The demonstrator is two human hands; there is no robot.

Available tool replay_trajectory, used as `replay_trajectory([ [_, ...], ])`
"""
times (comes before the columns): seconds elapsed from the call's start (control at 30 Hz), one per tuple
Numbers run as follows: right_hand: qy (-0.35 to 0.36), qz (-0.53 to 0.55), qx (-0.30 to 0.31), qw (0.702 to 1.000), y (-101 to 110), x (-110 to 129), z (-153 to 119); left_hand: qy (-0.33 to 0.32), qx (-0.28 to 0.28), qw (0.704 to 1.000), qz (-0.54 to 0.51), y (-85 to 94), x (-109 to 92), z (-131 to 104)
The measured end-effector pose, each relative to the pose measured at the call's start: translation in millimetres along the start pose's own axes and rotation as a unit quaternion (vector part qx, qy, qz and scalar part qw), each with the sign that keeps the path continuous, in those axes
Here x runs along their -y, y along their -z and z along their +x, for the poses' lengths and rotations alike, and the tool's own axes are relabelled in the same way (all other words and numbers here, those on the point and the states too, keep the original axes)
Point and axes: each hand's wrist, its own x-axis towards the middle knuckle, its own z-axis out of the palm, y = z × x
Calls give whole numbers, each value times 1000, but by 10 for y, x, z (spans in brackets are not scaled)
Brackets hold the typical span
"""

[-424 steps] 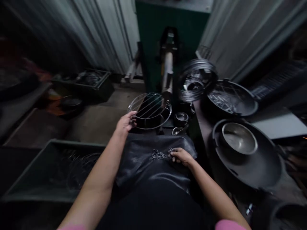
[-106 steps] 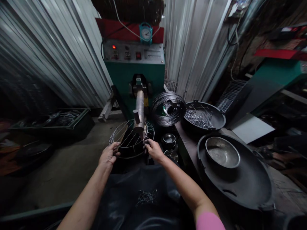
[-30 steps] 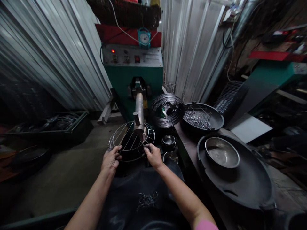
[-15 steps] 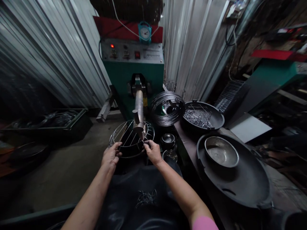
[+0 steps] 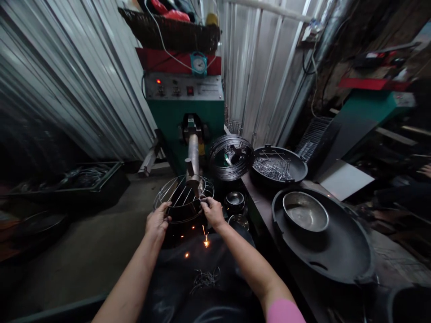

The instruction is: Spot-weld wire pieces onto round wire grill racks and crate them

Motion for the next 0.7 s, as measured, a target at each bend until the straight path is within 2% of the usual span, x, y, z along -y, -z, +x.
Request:
replay_trajectory([
  [0.17,-9,-6,9,1000,-8,36,26,11,3,1000,-8,15,8,-51],
  [0.23,10,-30,1,999,53,62,-79,30,26,999,-12,98,9,-60],
  [0.3,62,-86,-8,994,205,54,-283,51,72,996,-14,272,48,-36],
  [0.4,109,-181,16,977,605,-57,-723,100,156,982,-21,684,219,131],
  [0.47,88,-218,19,972,961,-162,-1052,150,167,974,-17,999,394,305],
  [0.53,38,-234,-32,971,1357,-229,-1365,189,150,970,-1,1295,576,426],
  [0.63,-78,-207,-165,961,1906,-226,-1674,136,110,983,-49,1590,784,397],
  [0.67,-107,-197,-187,956,2036,-214,-1708,107,116,984,-78,1628,830,355],
  [0.7,-122,-199,-182,955,2119,-206,-1710,81,127,984,-97,1636,868,314],
])
